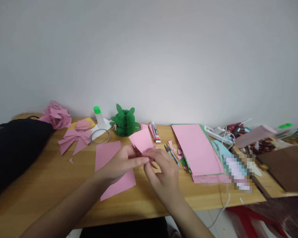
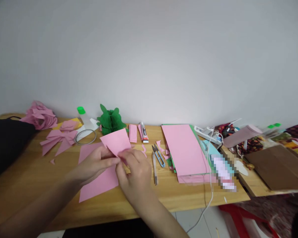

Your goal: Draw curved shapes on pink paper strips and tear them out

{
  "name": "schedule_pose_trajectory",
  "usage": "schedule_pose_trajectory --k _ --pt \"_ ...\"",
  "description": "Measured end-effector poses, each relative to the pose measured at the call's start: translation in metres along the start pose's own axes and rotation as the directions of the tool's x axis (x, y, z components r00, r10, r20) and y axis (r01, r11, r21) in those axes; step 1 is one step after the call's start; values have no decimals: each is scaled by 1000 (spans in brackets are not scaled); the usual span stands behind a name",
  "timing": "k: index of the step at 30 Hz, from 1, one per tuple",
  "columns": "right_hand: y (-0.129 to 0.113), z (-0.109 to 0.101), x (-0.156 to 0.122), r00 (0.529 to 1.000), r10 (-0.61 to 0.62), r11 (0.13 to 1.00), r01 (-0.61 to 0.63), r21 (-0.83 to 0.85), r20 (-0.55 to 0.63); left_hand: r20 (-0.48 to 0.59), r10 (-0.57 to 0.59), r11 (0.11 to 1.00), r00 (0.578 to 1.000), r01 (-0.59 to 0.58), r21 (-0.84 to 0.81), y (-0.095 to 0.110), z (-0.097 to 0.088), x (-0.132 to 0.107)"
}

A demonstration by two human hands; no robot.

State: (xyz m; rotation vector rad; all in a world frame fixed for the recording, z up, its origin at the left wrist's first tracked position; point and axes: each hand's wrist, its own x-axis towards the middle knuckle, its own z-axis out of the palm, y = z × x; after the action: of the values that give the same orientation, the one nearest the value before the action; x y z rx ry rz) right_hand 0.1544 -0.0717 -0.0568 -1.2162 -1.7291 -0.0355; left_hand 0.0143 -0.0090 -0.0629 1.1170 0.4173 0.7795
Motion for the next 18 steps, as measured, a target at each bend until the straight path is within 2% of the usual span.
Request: schedule_pose_trajectory --k 2,4,7,9,12,15,18 --pt "-4 -3 4 999 -25 1000 24 18 33 -23 20 999 1000 -21 -29 3 0 0" --pt "-7 -7 5 1000 -4 1000 4 -13 23 -115 39 996 993 -48 -70 7 0 -1" --pt "-9 -9 4 987 159 987 -158 17 -32 -295 59 979 954 -112 -168 13 4 -1" --pt "-9 -7 4 956 292 947 -288 144 -8 -361 67 968 930 -148 -201 17 10 -1" --pt "-10 0 8 916 394 850 -395 349 76 -400 99 960 911 -192 -202 20 20 2" --pt "-10 4 16 912 407 794 -386 470 61 -423 151 944 894 -258 -208 23 28 4" --pt "-9 -1 28 898 438 750 -393 533 45 -373 224 936 900 -305 -174 29 25 1"
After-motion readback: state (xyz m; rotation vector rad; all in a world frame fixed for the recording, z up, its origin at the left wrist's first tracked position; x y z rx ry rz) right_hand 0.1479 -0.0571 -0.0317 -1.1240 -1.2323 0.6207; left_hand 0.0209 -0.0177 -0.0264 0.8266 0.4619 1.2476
